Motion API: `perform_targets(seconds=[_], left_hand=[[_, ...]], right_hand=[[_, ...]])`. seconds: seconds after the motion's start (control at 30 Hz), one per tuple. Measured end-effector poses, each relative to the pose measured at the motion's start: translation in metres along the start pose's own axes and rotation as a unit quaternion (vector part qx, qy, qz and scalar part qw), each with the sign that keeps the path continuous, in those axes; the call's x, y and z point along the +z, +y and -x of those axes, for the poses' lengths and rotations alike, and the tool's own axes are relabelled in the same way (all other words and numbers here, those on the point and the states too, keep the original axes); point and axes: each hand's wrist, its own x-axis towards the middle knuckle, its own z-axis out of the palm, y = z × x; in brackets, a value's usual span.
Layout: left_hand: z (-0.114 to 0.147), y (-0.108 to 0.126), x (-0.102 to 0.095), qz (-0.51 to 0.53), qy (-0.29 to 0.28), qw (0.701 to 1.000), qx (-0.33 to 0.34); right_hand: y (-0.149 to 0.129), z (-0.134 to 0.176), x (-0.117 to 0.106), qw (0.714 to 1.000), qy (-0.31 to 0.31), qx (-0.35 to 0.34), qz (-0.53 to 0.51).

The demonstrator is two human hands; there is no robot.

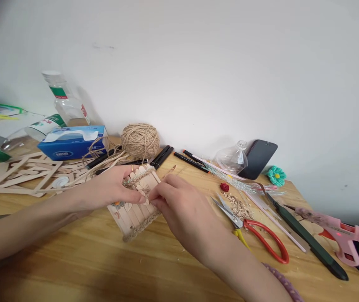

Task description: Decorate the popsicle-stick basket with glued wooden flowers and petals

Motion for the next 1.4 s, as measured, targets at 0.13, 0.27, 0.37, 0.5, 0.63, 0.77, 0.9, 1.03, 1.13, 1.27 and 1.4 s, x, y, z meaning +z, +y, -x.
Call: perform_targets(seconds=[0.13,0.27,0.37,0.5,0.63,0.77,0.9,1.03,1.13,1.27,1.4], left_hand=[[-0.001,-0.001,-0.001,0.01,0.012,1.0,-0.014],[0.0,0.001,-0.002,0.027,0.006,1.0,-0.013],[0.0,0.001,-0.003,0.017,0.011,1.0,-0.016],[-0.002,-0.003,-0.004,0.033,-0.001,0.999,-0.009],[-0.003,-0.004,-0.003,0.051,-0.006,0.999,-0.006],[-0.002,0.0,-0.002,0.061,0.001,0.998,-0.015],[-0.001,0.003,-0.002,0.07,-0.005,0.997,-0.026],[-0.001,0.001,-0.002,0.075,-0.019,0.996,-0.034],[-0.002,-0.001,-0.002,0.09,-0.03,0.995,-0.033],[-0.004,-0.005,-0.001,0.092,-0.029,0.995,-0.029],[-0.006,-0.007,-0.002,0.079,-0.036,0.996,-0.016]], right_hand=[[0.0,-0.003,0.005,0.999,0.025,0.019,-0.027],[0.0,-0.005,0.008,0.997,0.043,0.03,-0.06],[0.0,-0.005,0.009,0.995,0.053,0.035,-0.074],[0.0,-0.006,0.009,0.995,0.055,0.035,-0.079],[-0.002,-0.006,0.009,0.995,0.055,0.036,-0.077],[-0.001,-0.005,0.008,0.995,0.058,0.036,-0.079],[0.005,0.0,0.004,0.991,0.104,0.036,-0.082],[0.008,0.005,0.004,0.99,0.121,0.03,-0.071],[0.006,0.004,0.008,0.99,0.1,0.038,-0.088],[0.002,0.0,0.011,0.988,0.093,0.041,-0.113],[0.001,-0.003,0.011,0.987,0.088,0.049,-0.129]])
